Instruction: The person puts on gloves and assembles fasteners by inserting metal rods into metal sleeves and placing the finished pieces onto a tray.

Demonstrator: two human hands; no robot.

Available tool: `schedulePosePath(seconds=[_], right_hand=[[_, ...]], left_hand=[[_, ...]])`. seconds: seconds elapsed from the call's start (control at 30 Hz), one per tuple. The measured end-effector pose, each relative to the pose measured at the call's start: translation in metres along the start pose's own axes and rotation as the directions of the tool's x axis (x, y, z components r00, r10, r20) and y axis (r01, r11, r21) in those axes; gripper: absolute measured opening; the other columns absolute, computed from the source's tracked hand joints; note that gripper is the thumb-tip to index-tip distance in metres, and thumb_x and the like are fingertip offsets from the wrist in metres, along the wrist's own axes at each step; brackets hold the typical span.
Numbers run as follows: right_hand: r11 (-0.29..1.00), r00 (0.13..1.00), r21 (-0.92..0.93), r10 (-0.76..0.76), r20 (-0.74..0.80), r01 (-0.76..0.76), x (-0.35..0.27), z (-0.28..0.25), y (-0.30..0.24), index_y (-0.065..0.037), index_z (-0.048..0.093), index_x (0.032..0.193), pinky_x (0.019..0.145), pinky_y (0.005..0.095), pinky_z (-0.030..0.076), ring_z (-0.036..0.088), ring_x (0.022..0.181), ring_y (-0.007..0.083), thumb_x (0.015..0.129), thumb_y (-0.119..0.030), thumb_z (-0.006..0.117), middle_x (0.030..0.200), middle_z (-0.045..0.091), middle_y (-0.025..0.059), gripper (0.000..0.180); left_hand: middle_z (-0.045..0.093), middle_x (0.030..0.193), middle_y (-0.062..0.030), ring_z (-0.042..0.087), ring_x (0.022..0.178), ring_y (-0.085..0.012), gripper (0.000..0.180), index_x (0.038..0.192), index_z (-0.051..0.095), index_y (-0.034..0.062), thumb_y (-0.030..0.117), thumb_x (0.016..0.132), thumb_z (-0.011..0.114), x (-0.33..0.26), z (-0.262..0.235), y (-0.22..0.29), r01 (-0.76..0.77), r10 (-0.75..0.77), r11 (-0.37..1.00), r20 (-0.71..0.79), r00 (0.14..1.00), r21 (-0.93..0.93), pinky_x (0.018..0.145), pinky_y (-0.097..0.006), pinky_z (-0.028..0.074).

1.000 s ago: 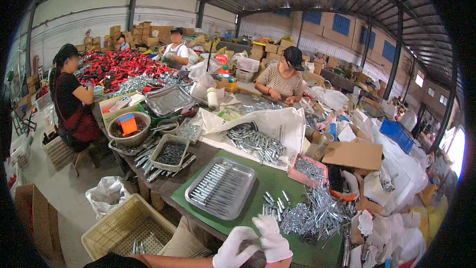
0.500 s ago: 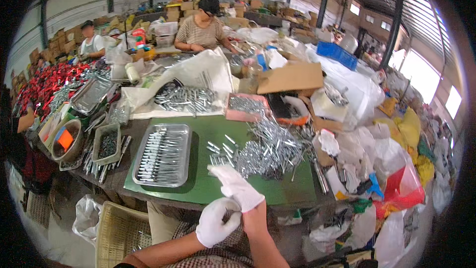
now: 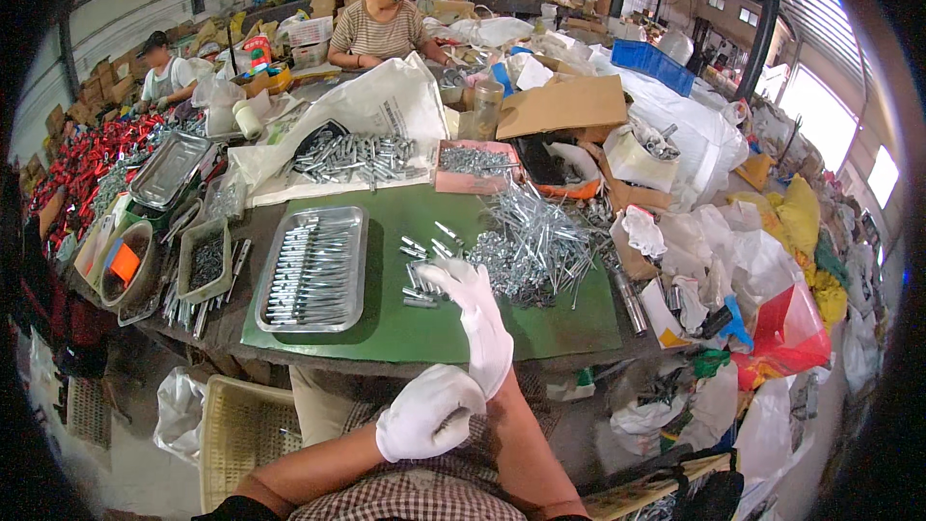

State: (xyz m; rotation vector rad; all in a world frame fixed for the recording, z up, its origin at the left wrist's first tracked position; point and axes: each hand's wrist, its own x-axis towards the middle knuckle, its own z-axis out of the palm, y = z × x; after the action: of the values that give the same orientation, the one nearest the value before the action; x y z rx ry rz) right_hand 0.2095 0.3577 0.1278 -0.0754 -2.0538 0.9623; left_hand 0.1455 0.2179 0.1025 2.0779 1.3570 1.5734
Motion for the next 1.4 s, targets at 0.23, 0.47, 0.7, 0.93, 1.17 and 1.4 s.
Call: schedulePosePath(seconds=[0.23,0.47,0.7,0.93,1.17,1.4], right_hand=[[0.884,0.902,0.321,0.402,-0.155,-0.339,-0.010,0.007,0.024,0.000,0.017,0.163,0.126,0.0420,0.022,0.023,0.157,0.0309,0.076,0.009,0.056,0.169,0.022,0.0194,0.096],[0.930,0.869,0.059,0.361,-0.338,-0.364,-0.004,-0.001,0.009,-0.004,0.060,0.140,0.114,0.0411,0.040,0.055,0.131,0.0311,0.090,-0.010,0.063,0.133,0.063,0.0182,0.050],[0.793,0.949,0.523,0.271,0.159,-0.314,-0.013,-0.013,0.014,-0.002,0.037,0.158,0.126,0.0439,0.018,0.029,0.154,0.0294,0.102,-0.041,0.059,0.163,0.036,0.0185,0.072],[0.640,0.895,0.627,0.347,0.282,-0.445,-0.021,-0.001,0.005,0.001,0.025,0.161,0.128,0.0512,0.014,0.024,0.156,0.0279,0.099,-0.041,0.066,0.167,0.030,0.0148,0.085],[0.765,0.876,0.431,0.446,0.180,-0.478,-0.029,0.006,0.009,0.000,0.049,0.149,0.121,0.0407,0.033,0.045,0.144,0.0290,0.097,-0.015,0.067,0.152,0.050,0.0185,0.057],[0.963,0.909,-0.259,0.170,0.380,-0.072,-0.013,-0.003,-0.009,-0.009,0.069,0.131,0.112,0.0389,0.045,0.061,0.127,0.0327,0.098,-0.020,0.068,0.126,0.069,0.0201,0.034]], left_hand=[[0.057,0.090,-0.0111,0.057,0.087,-0.0355,0.020,0.098,0.059,0.0095,0.004,0.079,0.058,-0.001,0.008,0.009,-0.011,0.036,0.988,0.159,0.987,-0.151,0.081,-0.044,0.046],[0.056,0.091,-0.0112,0.057,0.087,-0.0363,0.024,0.099,0.061,0.0101,0.004,0.076,0.058,-0.001,0.006,0.005,-0.075,0.099,0.992,0.252,0.963,-0.104,0.081,-0.047,0.046],[0.064,0.108,-0.0126,0.064,0.098,-0.0261,0.030,0.115,0.059,-0.0003,-0.007,0.086,0.062,0.020,-0.034,-0.001,0.279,-0.313,0.946,-0.250,0.916,-0.162,0.093,-0.038,0.050],[0.068,0.098,-0.0090,0.066,0.094,-0.0277,0.018,0.101,0.068,0.0038,-0.002,0.084,0.072,0.034,-0.048,-0.005,0.183,-0.152,0.981,-0.336,0.929,0.060,0.087,-0.036,0.053],[0.068,0.092,-0.0090,0.066,0.087,-0.0306,0.022,0.093,0.067,0.0070,-0.001,0.074,0.075,0.029,-0.053,-0.008,0.086,0.119,0.834,-0.330,0.936,0.545,0.078,-0.041,0.052],[0.064,0.093,-0.0119,0.063,0.085,-0.0323,0.017,0.094,0.064,0.0038,-0.003,0.079,0.068,0.021,-0.058,-0.021,0.259,-0.089,0.942,-0.584,0.806,0.214,0.079,-0.042,0.051]])
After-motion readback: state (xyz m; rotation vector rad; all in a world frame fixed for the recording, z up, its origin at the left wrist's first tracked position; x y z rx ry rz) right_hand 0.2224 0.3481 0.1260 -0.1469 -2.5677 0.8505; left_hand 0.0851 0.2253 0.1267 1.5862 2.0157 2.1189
